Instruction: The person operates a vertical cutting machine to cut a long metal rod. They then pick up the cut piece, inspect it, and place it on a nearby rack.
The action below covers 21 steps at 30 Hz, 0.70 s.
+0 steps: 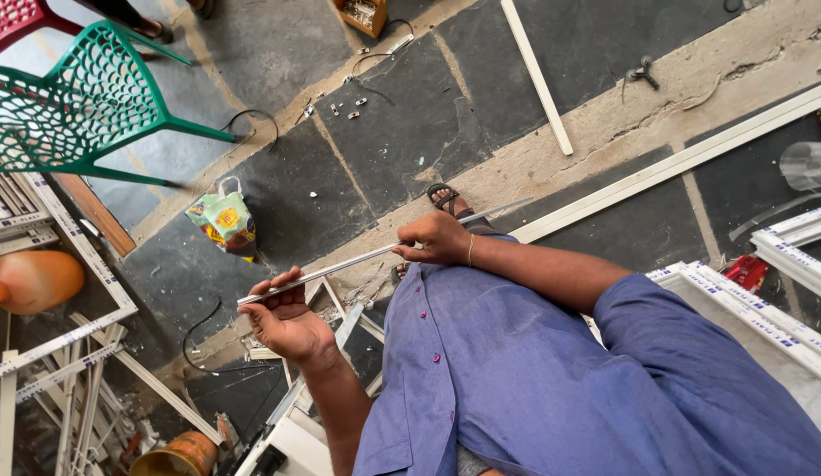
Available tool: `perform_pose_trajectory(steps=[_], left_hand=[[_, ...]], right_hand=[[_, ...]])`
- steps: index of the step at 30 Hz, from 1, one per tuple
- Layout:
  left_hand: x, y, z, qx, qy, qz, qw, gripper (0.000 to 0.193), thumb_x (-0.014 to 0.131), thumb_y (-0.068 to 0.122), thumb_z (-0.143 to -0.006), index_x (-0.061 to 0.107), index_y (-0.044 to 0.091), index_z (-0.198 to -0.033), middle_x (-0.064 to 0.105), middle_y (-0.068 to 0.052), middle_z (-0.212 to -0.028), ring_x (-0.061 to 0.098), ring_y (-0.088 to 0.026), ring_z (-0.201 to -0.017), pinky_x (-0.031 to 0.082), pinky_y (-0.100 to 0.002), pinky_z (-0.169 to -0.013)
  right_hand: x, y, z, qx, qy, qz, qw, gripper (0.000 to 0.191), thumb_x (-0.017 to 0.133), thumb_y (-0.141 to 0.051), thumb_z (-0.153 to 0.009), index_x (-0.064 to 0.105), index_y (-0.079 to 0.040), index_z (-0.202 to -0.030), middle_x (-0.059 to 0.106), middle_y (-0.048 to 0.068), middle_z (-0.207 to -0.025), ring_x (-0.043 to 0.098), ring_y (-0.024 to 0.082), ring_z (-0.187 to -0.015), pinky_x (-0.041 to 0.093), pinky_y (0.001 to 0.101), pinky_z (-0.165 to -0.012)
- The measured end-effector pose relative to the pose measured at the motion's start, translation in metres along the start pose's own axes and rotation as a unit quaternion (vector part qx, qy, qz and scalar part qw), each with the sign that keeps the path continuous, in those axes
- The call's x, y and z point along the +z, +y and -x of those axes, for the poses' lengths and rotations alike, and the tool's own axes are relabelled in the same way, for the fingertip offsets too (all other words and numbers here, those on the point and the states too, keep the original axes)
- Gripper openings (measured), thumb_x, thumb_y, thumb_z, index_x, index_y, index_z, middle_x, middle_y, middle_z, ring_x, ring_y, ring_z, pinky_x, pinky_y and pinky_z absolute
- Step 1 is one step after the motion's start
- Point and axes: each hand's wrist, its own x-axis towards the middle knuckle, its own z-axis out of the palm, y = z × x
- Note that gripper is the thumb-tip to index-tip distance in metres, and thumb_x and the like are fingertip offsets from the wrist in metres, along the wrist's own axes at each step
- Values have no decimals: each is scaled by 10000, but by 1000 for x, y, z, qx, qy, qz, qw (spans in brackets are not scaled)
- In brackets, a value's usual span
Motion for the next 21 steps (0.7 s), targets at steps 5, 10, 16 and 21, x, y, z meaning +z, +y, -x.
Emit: perform_pose_trajectory(steps=[5, 10, 16, 21], left_hand=[[-1, 3, 9, 31, -2, 49, 998, 392, 501, 438, -1080, 671, 86, -1091, 740, -152, -982, 737, -310, -963, 605, -455, -928], [-19, 0, 4, 25, -68, 82, 994, 364, 537, 390, -1148, 660, 61, -1055, 719, -134, -960, 740, -307, -970, 621, -470, -957], [-5, 1, 12, 63, -39, -3, 997, 415, 502, 425, -1121, 659, 42, -1096, 750, -178, -1013, 758, -308, -993, 633, -445, -913], [12, 2, 28, 120, -41, -73, 989, 425, 499, 391, -1114, 640, 0, -1205, 739, -222, -1065, 748, -317, -1053, 628, -451, -959]], right_hand=[[-2, 6, 5, -11, 3, 20, 1000, 306, 732, -333, -927, 629, -105, -752, 641, 81, -665, 665, 276, -617, 475, 417, -542], [2, 10, 14, -29, 0, 26, 999, 288, 730, -327, -933, 641, -97, -785, 618, 92, -661, 648, 278, -614, 466, 412, -559], [1, 16, 11, -12, -8, 38, 999, 269, 739, -330, -921, 674, -104, -789, 611, 76, -638, 621, 232, -566, 457, 389, -535], [0, 11, 7, 0, -13, 22, 1000, 196, 718, -287, -963, 727, -91, -965, 676, 64, -790, 631, 231, -697, 487, 380, -647]])
